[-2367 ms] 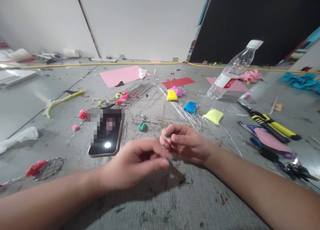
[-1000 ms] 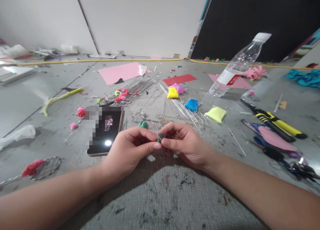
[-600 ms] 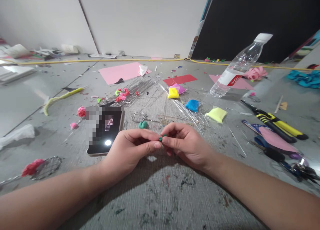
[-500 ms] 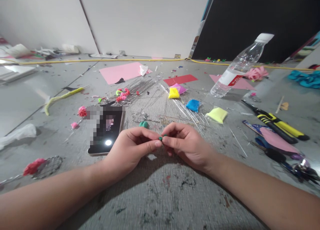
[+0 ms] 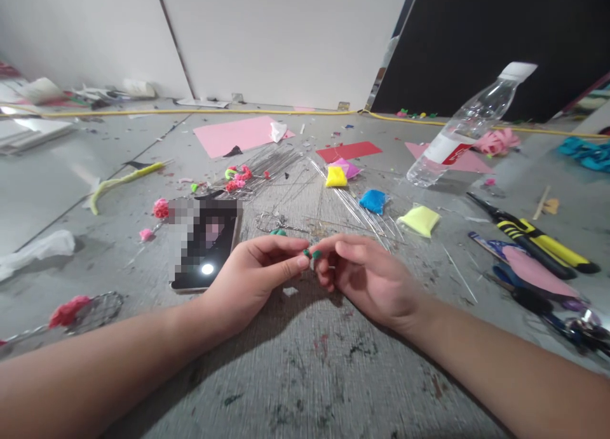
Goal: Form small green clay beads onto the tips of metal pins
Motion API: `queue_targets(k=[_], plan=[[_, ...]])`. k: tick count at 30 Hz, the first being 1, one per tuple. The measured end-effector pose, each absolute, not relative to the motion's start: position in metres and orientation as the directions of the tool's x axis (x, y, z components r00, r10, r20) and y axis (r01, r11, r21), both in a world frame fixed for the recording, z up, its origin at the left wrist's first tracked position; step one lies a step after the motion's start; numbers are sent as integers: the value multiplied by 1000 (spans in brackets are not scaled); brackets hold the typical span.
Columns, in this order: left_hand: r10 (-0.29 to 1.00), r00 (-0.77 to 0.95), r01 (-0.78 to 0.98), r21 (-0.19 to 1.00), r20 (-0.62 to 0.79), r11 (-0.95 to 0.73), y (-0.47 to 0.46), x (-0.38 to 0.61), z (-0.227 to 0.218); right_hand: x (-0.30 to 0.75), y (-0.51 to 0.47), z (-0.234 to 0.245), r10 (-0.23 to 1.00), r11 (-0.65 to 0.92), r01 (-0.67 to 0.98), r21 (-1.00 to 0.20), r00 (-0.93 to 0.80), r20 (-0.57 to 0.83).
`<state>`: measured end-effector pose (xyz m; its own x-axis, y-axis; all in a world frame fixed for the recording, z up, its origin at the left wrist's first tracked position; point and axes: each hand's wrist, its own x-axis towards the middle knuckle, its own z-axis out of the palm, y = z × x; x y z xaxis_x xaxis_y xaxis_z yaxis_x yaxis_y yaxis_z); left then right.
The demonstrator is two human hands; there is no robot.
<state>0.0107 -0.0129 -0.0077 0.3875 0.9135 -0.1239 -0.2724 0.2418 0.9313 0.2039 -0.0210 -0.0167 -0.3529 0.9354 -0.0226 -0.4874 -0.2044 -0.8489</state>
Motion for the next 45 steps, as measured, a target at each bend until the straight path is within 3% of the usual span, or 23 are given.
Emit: queue_targets(k=[8, 18, 30, 45], plan=[[909, 376, -270, 918, -178, 291, -11, 12, -5, 200, -24, -16, 959, -151, -450, -880, -282, -20], [895, 427, -278, 923, -128, 265, -12, 11, -5, 201, -22, -17, 959, -155, -478, -865, -282, -16], [891, 442, -142, 973, -100, 180, -15, 12, 2, 203, -22, -12, 947, -206, -474, -856, -316, -52], [905, 417, -224, 956, -80, 188, -13, 12, -1, 203, -21, -16, 921, -250, -497, -831, -386, -47]])
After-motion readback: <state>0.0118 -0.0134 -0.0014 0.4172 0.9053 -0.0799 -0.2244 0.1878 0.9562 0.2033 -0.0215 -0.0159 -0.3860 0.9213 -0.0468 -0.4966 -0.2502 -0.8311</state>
